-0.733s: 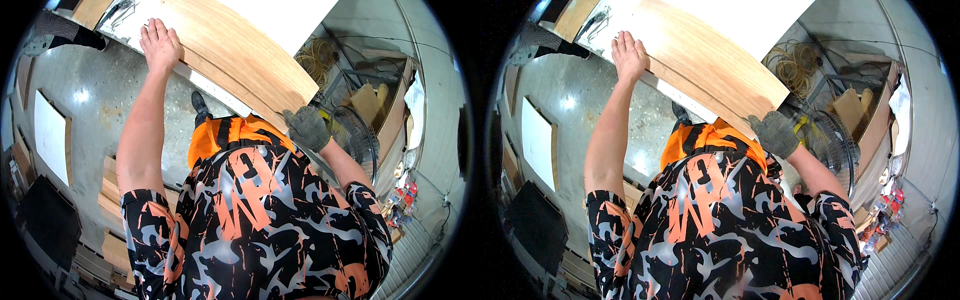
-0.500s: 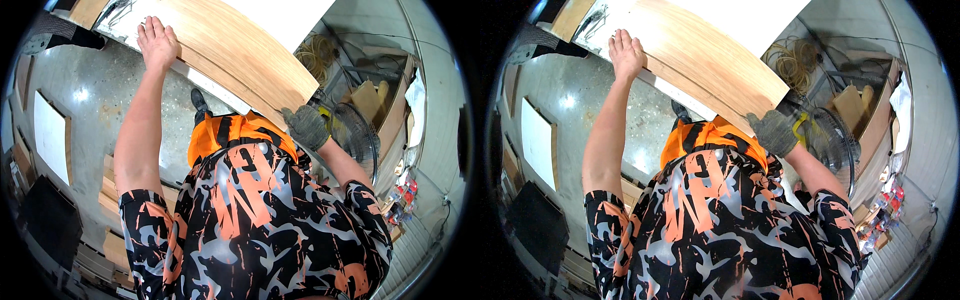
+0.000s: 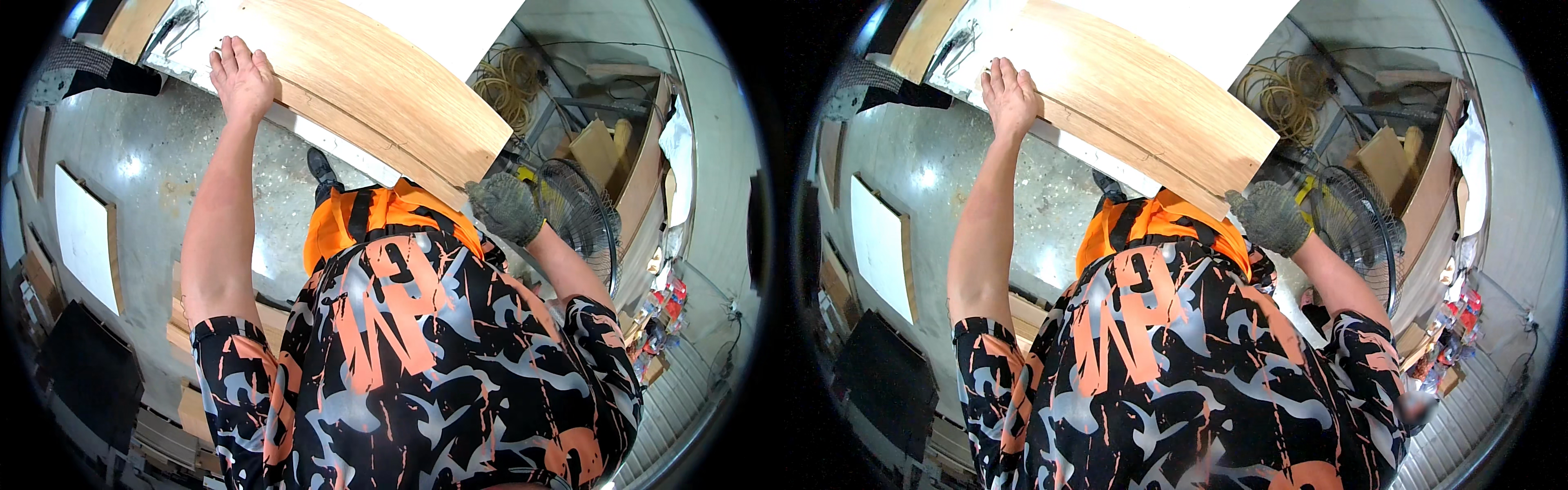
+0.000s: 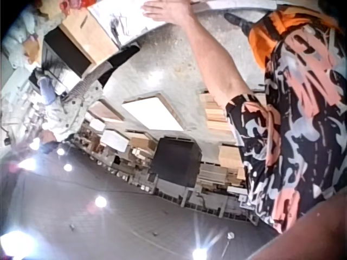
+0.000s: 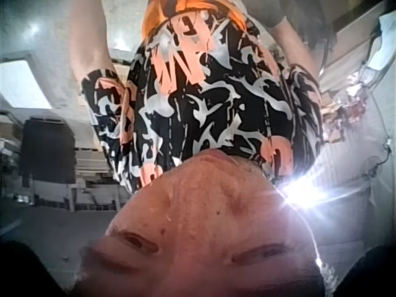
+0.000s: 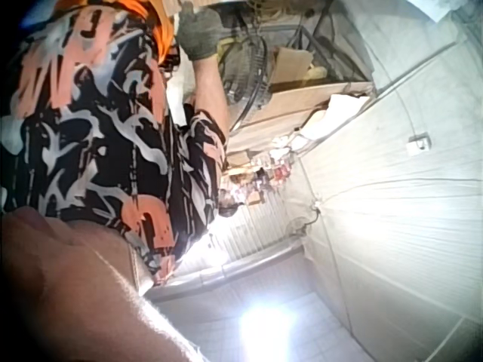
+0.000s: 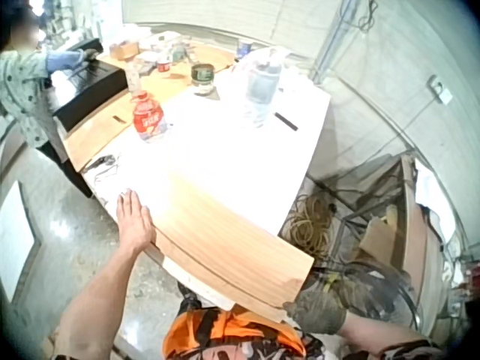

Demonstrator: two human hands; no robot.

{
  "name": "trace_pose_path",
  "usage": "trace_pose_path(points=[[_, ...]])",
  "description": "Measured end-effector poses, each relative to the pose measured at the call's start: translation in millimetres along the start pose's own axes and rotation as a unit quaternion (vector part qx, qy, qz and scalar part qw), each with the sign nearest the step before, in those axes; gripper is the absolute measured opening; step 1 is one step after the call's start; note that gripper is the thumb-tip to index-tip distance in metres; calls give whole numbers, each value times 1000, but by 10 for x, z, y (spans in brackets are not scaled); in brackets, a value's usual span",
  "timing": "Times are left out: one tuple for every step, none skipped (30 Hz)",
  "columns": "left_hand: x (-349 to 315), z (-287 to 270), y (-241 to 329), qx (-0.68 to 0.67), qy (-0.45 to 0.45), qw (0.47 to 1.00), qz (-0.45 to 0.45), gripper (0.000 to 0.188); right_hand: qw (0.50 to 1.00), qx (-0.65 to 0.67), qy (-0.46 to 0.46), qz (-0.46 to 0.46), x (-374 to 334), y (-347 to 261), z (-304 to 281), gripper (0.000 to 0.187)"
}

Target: The person uses a utility knife to scrape the edges of wooden boards on a table. They pick up individual boards from a stack, place them on the table, and run the blade along the laminate or veneer edges to clean and trim them.

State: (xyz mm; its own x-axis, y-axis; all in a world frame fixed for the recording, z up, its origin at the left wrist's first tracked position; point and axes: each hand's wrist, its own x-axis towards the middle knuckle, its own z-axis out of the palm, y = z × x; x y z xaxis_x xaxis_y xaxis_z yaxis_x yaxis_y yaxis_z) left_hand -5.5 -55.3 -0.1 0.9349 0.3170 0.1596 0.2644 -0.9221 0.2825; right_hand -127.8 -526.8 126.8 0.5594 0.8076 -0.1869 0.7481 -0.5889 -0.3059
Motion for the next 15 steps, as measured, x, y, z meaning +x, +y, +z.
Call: trace_pose_path(points=[[1,12,-14,4,3,1000,1,65,1000,-5,2,0,4,-7,-8,35],[4,6,2,8,5,1000,4,65,1000,-17,-14,14,14,-21,-19,36],[4,-4,10,7,2,1000,1,65,999,-28,-31,28,40,-44,-37,37],[2,-18,15,7,-1,1000,-2,65,997,-39,-47,42,63,-65,-39,37],[1,-26,20,5,-3,1000,-6,65,999,-36,-19,25,96,-69,-32,39],[2,-28,33,3,-5,1000,-6,65,999,-33,9,8,143,-55,-20,41],[5,-30,48,1,-8,1000,-7,65,999,-30,36,-9,185,-36,-9,43],[3,-29,40,1,-10,1000,-8,65,999,-24,36,-14,223,-17,16,45],[1,-29,29,2,-6,1000,-6,65,999,-19,35,-18,258,4,45,47],[-2,-30,17,3,-2,1000,-4,65,999,-13,35,-23,281,20,63,49],[-11,-31,21,3,1,1000,-3,65,999,-21,35,-28,286,34,67,50],[-13,-32,23,2,1,1000,-1,65,998,-28,35,-33,290,47,70,51],[-9,-33,23,1,0,1000,1,65,998,-36,34,-37,290,56,70,53],[-5,-36,25,0,0,1000,3,65,998,-31,34,-34,282,54,68,53],[-6,-38,28,-2,3,1000,3,65,999,-27,34,-30,266,47,61,53]])
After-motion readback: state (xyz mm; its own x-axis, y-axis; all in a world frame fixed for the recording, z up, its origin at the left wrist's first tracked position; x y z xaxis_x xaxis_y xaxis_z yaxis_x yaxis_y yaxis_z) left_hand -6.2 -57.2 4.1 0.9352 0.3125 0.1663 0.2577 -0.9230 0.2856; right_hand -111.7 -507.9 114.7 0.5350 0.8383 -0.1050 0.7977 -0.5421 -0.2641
